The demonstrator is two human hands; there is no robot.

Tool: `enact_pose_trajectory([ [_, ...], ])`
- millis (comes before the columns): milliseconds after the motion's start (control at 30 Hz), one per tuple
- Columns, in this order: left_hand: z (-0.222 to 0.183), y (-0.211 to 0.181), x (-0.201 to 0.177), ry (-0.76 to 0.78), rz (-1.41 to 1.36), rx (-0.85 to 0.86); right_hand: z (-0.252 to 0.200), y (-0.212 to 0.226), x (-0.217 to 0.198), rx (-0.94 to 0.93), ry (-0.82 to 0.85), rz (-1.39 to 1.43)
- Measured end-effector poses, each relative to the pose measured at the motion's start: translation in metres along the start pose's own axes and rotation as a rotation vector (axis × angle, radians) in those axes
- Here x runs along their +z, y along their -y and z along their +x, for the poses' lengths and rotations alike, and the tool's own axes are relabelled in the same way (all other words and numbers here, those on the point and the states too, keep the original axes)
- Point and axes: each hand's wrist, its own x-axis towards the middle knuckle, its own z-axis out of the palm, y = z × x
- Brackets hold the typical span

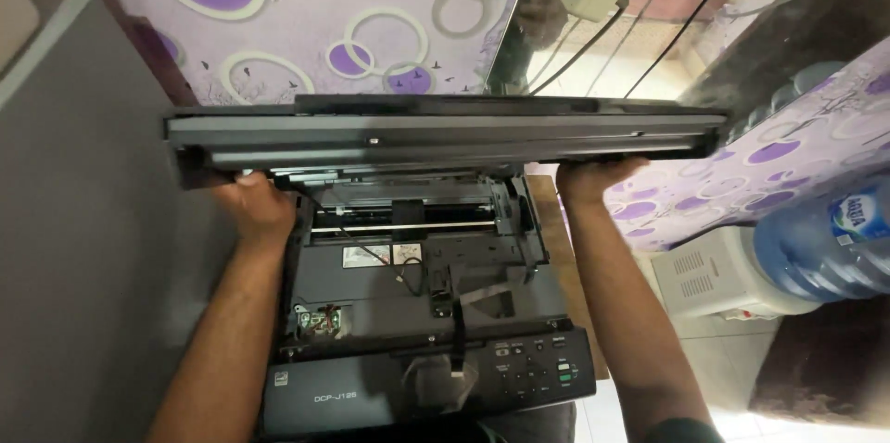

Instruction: Disassembling a printer to adjust internal parts and reconnect ribbon cables.

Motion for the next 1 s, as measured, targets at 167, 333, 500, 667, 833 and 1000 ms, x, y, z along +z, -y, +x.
enact_pose_trajectory([
  [167, 0.015, -0.011, 0.012, -0.028, -0.147, -0.021, 0.002, -0.021, 0.007, -0.001, 0.035, -0.099],
  [333, 0.016, 0.001, 0.024, 0.006, -0.267, -0.071, 0.002, -0.038, 0.009, 0.009, 0.066, -0.045],
  [500, -0.013, 0.042, 0.045, 0.066, -0.226, -0.085, 0.003, -0.052, -0.004, 0.024, 0.092, -0.013],
  [667, -0.045, 0.078, 0.048, 0.131, -0.248, -0.198, 0.01, -0.068, -0.034, 0.071, 0.102, -0.016],
  [833, -0.01, 0.034, 0.044, 0.113, -0.206, -0.213, 0.017, -0.081, -0.053, 0.115, 0.132, 0.001],
  [1000, -0.042, 0.08, 0.052, 0.178, -0.274, -0.238, 0.034, -0.094, -0.081, 0.159, 0.183, -0.046],
])
